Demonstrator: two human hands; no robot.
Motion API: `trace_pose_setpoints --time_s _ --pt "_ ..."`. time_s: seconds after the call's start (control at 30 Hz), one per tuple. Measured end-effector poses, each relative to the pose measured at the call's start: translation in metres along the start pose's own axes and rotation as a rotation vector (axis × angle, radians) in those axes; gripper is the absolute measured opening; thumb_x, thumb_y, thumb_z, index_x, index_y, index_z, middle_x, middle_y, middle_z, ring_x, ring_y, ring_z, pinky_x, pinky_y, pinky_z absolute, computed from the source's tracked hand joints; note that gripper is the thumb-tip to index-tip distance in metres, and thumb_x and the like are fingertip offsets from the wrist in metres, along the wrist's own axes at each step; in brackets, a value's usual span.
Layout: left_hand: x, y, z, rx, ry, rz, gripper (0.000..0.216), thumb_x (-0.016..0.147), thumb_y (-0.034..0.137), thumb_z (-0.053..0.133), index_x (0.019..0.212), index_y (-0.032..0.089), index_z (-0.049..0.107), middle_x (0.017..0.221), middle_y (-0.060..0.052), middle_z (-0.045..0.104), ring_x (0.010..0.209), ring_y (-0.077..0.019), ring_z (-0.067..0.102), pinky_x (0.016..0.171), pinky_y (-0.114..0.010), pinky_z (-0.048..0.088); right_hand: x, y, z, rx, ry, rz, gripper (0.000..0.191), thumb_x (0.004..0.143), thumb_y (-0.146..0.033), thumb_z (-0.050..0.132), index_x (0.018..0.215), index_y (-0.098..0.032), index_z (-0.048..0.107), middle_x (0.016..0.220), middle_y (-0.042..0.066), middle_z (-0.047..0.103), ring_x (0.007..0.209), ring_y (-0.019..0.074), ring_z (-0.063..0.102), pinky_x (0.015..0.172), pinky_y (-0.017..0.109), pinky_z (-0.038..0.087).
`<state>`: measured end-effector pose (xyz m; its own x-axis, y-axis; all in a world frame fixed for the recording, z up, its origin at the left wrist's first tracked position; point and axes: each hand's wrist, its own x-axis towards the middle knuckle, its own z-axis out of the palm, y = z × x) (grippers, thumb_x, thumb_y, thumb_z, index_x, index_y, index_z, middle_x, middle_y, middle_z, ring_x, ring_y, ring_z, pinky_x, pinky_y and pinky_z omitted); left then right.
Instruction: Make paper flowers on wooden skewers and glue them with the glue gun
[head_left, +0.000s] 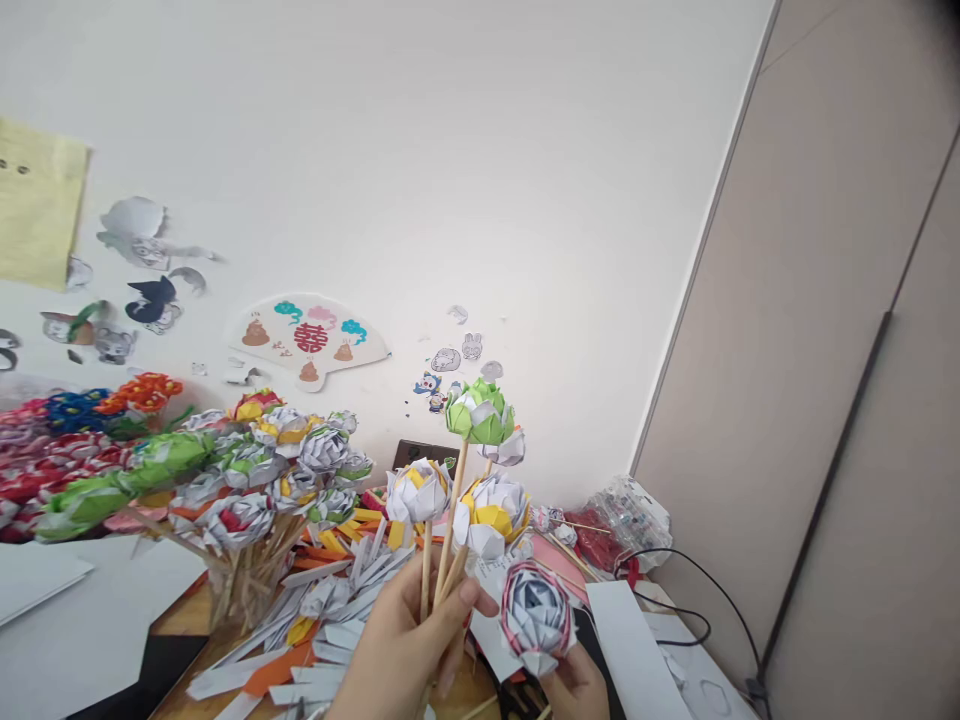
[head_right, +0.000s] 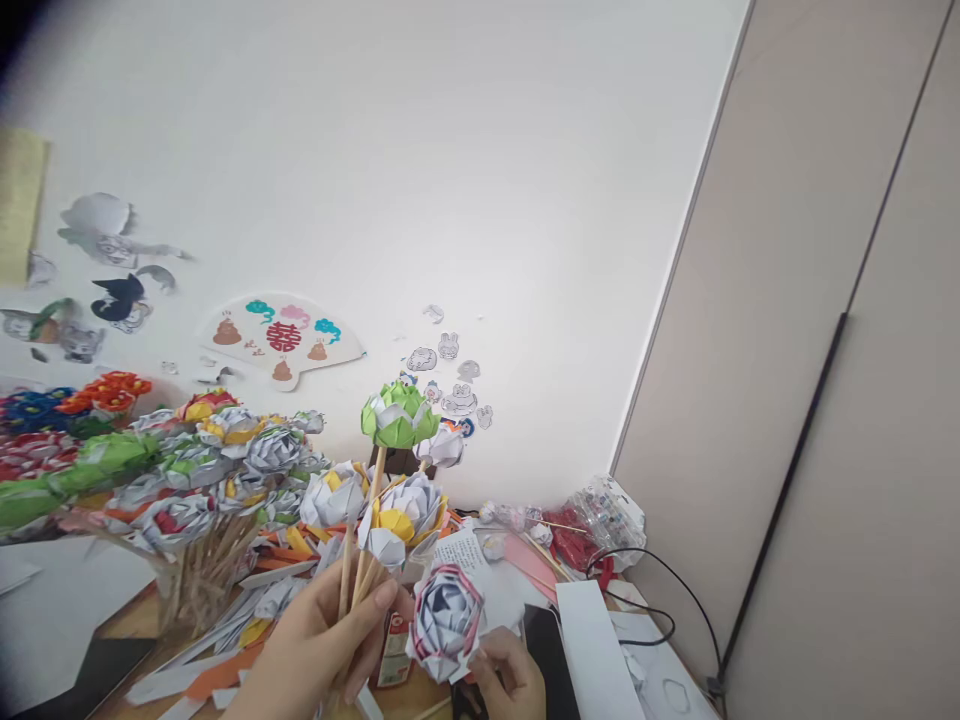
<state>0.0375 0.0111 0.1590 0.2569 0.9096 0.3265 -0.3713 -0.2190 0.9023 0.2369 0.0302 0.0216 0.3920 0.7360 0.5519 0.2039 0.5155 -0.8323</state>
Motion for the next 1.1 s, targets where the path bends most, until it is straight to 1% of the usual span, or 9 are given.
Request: trace_pose_setpoints --time_s 0.17,0.3,0.47,0.6,0.7,0.77,0.9,1.0,1.1 --pt "0.0 0.007 0.001 0.002 0.031 -0.018 0.035 0.069 0.051 0.065 0.066 0.018 0.054 0.029 0.012 0.041 0.025 -0.0016 0.026 0.034 -0.015 0.023 0.012 -0.005 -0.015 -0.035 0.07 0.016 0.037 0.068 -0.054 0.065 0.058 -0.018 0.061 0.052 -0.001 0.053 0.05 0.0142 0.049 0.05 0.022 0.042" --pt "0.0 0.014 -0.002 0.021 0.049 -0.019 0.034 0.068 0.051 0.066 0.073 0.019 0.054 0.026 0.014 0.037 0.026 -0.0018 0.024 0.034 -0.014 0.019 0.037 -0.011 -0.035 -0.247 0.098 0.036 0.041 0.073 -0.057 0.056 0.062 -0.018 0.059 0.053 -0.002 0.049 0.05 0.0141 0.046 0.048 0.022 0.038" --pt "0.002 0.014 -0.008 0.035 0.128 -0.031 0.034 0.069 0.05 0.066 0.071 0.019 0.051 0.039 0.01 0.052 0.028 -0.0007 0.029 0.035 -0.014 0.021 0.068 -0.011 -0.051 -0.33 0.091 0.015 0.04 0.075 -0.055 0.054 0.064 -0.018 0.058 0.054 -0.002 0.051 0.051 0.015 0.046 0.05 0.024 0.037" --pt "0.002 0.014 -0.012 0.028 0.141 -0.02 0.033 0.069 0.05 0.065 0.073 0.019 0.052 0.033 0.014 0.04 0.027 -0.0012 0.029 0.036 -0.014 0.02 0.089 0.001 -0.059 -0.385 0.085 0.005 0.037 0.074 -0.053 0.055 0.063 -0.018 0.058 0.054 -0.001 0.055 0.054 0.0167 0.05 0.052 0.025 0.037" --pt "0.002 0.015 -0.013 0.032 0.164 -0.024 0.032 0.07 0.048 0.064 0.069 0.018 0.051 0.044 0.009 0.054 0.029 0.0002 0.031 0.037 -0.014 0.021 0.105 0.013 -0.065 -0.429 0.1 0.003 0.037 0.074 -0.052 0.054 0.065 -0.017 0.06 0.056 0.001 0.059 0.056 0.0187 0.054 0.054 0.026 0.039" --pt "0.002 0.016 -0.012 0.026 0.176 -0.03 0.032 0.069 0.047 0.065 0.066 0.018 0.051 0.05 0.007 0.058 0.03 0.0002 0.031 0.036 -0.014 0.021 0.117 0.019 -0.07 -0.455 0.114 -0.005 0.038 0.075 -0.052 0.053 0.068 -0.017 0.062 0.062 0.003 0.064 0.06 0.0208 0.058 0.057 0.028 0.041" --pt "0.002 0.016 -0.01 0.064 0.169 -0.051 0.032 0.072 0.048 0.062 0.063 0.018 0.053 0.039 0.01 0.045 0.031 -0.0013 0.027 0.038 -0.014 0.022 0.138 0.027 -0.076 -0.505 0.164 -0.045 0.038 0.077 -0.051 0.053 0.08 -0.015 0.066 0.079 0.007 0.068 0.076 0.0235 0.061 0.069 0.032 0.044" --pt "0.002 0.015 -0.011 0.126 0.15 -0.048 0.035 0.075 0.052 0.058 0.063 0.019 0.054 0.033 0.011 0.037 0.033 -0.003 0.025 0.041 -0.015 0.026 0.148 0.031 -0.077 -0.536 0.186 -0.082 0.031 0.083 -0.044 0.055 0.087 -0.015 0.064 0.087 0.005 0.066 0.083 0.0195 0.06 0.078 0.036 0.044" --pt "0.002 0.014 -0.012 0.154 0.155 -0.049 0.038 0.074 0.056 0.057 0.065 0.019 0.056 0.032 0.011 0.037 0.035 -0.0044 0.027 0.043 -0.016 0.028 0.151 0.036 -0.076 -0.55 0.192 -0.105 0.024 0.087 -0.038 0.054 0.087 -0.015 0.061 0.089 0.002 0.063 0.084 0.0164 0.059 0.08 0.037 0.045"
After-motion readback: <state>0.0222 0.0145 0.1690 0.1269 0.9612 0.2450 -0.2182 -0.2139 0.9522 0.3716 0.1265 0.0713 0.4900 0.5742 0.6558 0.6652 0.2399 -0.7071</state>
